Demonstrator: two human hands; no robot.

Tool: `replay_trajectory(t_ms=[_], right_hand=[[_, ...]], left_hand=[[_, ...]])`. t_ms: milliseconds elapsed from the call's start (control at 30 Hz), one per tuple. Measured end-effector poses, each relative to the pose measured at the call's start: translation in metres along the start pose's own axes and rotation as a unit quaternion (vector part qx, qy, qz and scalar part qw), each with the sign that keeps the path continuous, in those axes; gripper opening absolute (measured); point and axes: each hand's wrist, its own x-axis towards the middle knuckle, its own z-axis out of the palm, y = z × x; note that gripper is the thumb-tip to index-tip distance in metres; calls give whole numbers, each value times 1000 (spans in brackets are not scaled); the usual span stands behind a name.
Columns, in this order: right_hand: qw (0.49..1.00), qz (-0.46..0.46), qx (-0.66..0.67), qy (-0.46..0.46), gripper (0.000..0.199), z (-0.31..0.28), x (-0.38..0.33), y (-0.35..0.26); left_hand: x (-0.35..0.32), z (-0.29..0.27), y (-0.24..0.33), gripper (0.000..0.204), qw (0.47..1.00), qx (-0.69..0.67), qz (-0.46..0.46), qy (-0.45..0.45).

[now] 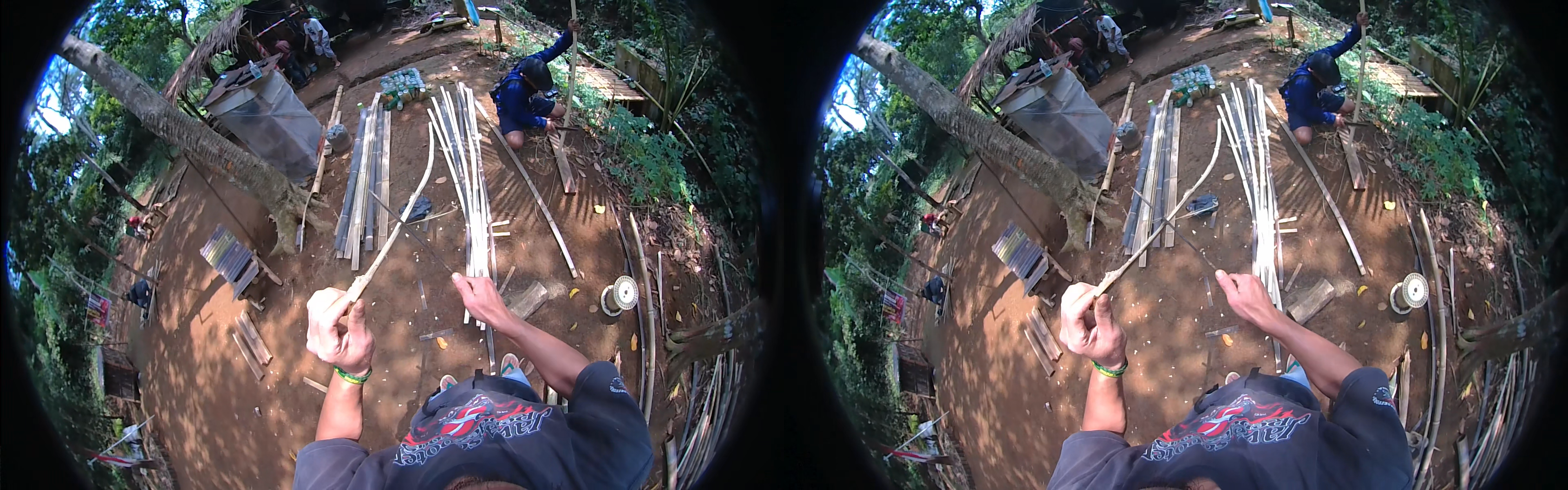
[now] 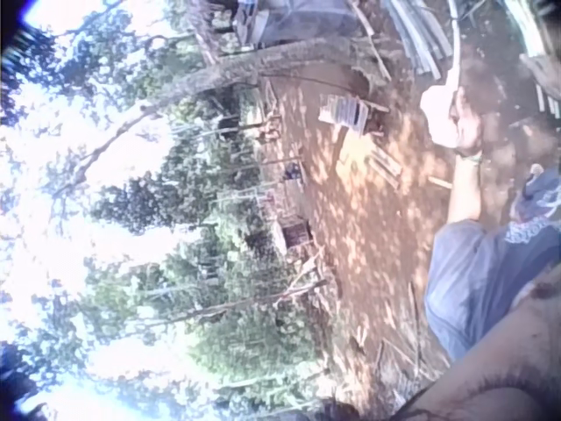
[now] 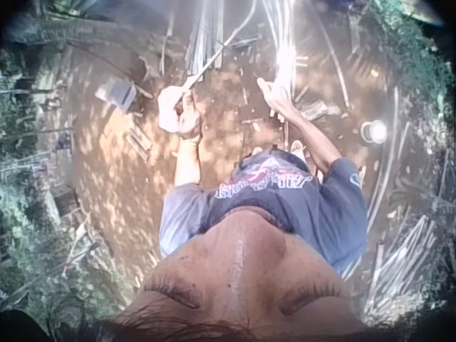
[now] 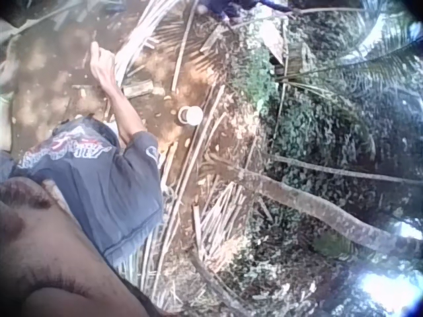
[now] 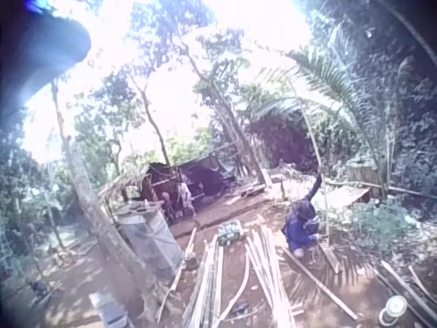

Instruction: The person sits on the ground and uses a machete to shave and shape a long, thin piece of bamboo. They hold the bamboo with one hand and repeatedly strike it with the machete to smooth the surface and create a tapered point.

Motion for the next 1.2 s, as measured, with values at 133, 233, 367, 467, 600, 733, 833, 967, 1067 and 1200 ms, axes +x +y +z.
replay_trajectory(t_ms=[133, 233, 367, 467, 600, 733, 833, 967, 1067, 1200], right_hand=[[979, -184, 64, -52, 43, 8, -40, -60], [981, -176, 78, -6, 45, 14, -9, -10], [998, 37, -48, 3, 63, 4, 43, 35], [997, -53, 33, -47, 54, 12, 15, -30], [982, -187, 0, 23, 42, 20, 45, 32], [995, 19, -81, 59, 66, 14, 100, 101], [997, 66, -14, 26, 69, 29, 80, 57], [998, -42, 31, -18, 62, 35, 43, 17], [995, -51, 30, -78, 59, 30, 17, -16], [990, -89, 69, -88, 57, 42, 10, -52]], left_hand=[[-5, -6, -7, 15, 1000, -6, 0, 1], [-2, -2, 12, 16, 999, -42, -6, 27], [-4, 0, 3, 16, 1000, -19, -9, 18], [-7, -12, -2, 15, 998, -3, -43, 39], [4, -17, 12, 19, 995, -41, 6, 86], [13, -31, 13, 18, 996, 10, 4, 90], [7, -40, 7, 19, 992, 11, -44, 116], [4, -50, 3, 17, 986, -6, -74, 149], [8, -61, -3, 19, 982, -9, -99, 162], [-3, -76, -12, 22, 982, -13, -122, 142]])
